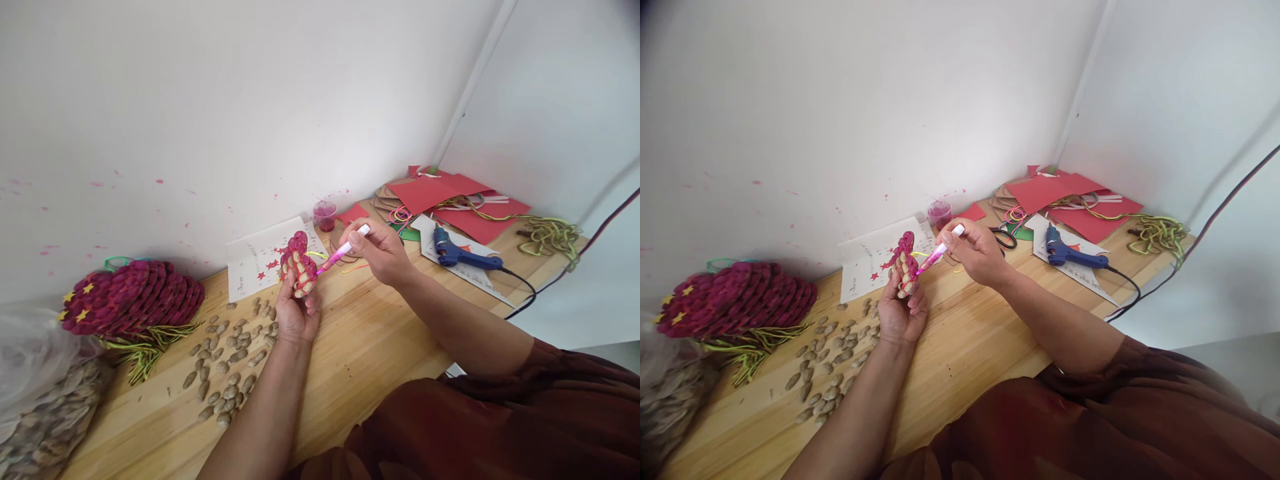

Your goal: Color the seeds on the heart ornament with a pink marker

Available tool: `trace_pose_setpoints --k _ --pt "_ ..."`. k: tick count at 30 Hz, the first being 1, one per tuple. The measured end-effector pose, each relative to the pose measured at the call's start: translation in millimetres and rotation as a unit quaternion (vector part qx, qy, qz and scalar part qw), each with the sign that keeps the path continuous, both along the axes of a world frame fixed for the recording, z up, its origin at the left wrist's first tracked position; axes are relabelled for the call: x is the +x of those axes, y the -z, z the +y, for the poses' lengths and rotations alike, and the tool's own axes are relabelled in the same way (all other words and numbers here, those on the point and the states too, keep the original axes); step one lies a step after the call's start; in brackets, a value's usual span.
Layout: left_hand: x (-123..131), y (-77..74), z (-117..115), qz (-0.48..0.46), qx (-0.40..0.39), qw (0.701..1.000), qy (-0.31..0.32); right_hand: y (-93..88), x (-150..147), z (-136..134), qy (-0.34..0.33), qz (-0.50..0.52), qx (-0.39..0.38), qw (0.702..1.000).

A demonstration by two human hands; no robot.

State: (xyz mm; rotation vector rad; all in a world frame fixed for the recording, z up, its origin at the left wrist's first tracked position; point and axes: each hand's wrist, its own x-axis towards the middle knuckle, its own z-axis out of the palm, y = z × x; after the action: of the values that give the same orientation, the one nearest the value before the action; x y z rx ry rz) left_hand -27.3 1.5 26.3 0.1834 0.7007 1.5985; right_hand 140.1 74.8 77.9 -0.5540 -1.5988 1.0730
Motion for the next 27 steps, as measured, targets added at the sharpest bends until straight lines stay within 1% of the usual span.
trace_pose_setpoints --k 4,11,13,17,19,23,25,27 --pt "0.5 -0.1 0.0 0.001 0.001 1.000 0.000 -0.7 -0.1 -1.5 -0.004 0.007 -0.002 1.000" --pt "-0.1 0.6 1.1 -0.006 -0.007 1.000 -0.001 -0.6 -0.2 -3.6 -0.018 0.008 0.021 1.000" --pt "-0.4 1.1 1.0 -0.003 -0.002 1.000 0.000 -0.4 0.7 -3.3 -0.002 0.004 0.027 1.000" --pt "0.1 0.5 0.8 -0.001 -0.001 1.000 0.000 -0.6 3.1 -2.6 0.052 -0.005 0.047 0.998" --pt "0.8 -0.5 0.7 -0.003 -0.003 1.000 -0.005 -0.5 3.5 -2.7 0.051 -0.004 0.047 0.998" --pt "2.4 -1.7 0.9 -0.005 -0.012 1.000 -0.013 1.7 2.7 -2.2 0.020 -0.004 0.046 0.999" --pt "3.6 -1.6 1.2 -0.003 -0.018 1.000 -0.022 3.6 3.0 -0.7 0.034 -0.011 0.063 0.997" --pt "5.0 -1.4 1.9 0.005 -0.027 0.999 -0.034 5.3 4.0 1.2 0.063 -0.026 0.089 0.994"
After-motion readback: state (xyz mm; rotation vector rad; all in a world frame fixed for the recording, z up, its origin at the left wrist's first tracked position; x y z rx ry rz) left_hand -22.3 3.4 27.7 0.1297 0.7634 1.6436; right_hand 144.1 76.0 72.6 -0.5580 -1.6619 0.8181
